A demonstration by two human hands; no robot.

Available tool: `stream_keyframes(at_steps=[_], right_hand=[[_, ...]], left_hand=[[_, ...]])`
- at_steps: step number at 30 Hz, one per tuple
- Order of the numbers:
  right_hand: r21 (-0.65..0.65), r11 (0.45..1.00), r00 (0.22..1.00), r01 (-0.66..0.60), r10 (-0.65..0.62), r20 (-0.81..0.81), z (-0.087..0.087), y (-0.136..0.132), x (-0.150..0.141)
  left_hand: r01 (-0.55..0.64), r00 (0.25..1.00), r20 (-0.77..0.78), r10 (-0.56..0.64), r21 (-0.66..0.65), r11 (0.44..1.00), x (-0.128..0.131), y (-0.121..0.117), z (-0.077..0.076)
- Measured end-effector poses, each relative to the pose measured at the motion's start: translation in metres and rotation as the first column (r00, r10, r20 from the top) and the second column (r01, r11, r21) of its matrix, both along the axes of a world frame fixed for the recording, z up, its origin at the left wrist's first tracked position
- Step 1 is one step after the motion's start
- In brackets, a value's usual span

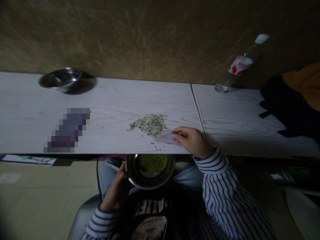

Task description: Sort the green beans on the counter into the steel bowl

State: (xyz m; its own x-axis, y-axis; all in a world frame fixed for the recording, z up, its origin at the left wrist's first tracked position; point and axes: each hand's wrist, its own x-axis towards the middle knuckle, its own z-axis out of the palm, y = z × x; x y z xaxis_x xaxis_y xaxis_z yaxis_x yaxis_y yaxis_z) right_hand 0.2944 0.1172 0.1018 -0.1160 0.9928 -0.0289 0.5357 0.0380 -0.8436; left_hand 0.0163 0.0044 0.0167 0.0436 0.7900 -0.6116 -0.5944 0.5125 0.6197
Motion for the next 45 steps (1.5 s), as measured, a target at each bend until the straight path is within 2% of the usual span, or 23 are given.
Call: stream_keyframes(at_steps=[8, 15, 21, 36, 45], right_hand=[[0.007, 0.998, 0.997, 0.061, -0.061, -0.054, -0.004, 0.003, -0.001], [-0.015, 1.0, 1.0, -0.011, 0.011, -0.005, -0.001, 0.001, -0.003], [-0.019, 1.0, 1.0, 0.002, -0.002, 0.011, 0.001, -0.001, -0.001], [-0.034, 0.998, 0.993, -0.051, 0.054, 0.102, 0.008, -0.005, 0.003], [-0.007, 1.0, 0.999, -0.004, 0.004, 0.047, 0.005, 0.0, 0.002]], left_hand=[[-0.006, 1.0, -0.018, 0.006, 0.015, 1.0, -0.001, -0.001, 0.0], [-0.013, 1.0, -0.008, 0.013, 0.002, 1.0, -0.002, -0.002, 0.0], [-0.001, 1.0, -0.006, 0.001, 0.012, 1.0, 0.0, 0.0, 0.0], [-0.001, 1.0, -0.009, 0.002, 0.016, 1.0, -0.002, -0.003, -0.003], [-0.006, 1.0, -0.011, 0.006, 0.009, 1.0, -0.003, -0.003, -0.004]])
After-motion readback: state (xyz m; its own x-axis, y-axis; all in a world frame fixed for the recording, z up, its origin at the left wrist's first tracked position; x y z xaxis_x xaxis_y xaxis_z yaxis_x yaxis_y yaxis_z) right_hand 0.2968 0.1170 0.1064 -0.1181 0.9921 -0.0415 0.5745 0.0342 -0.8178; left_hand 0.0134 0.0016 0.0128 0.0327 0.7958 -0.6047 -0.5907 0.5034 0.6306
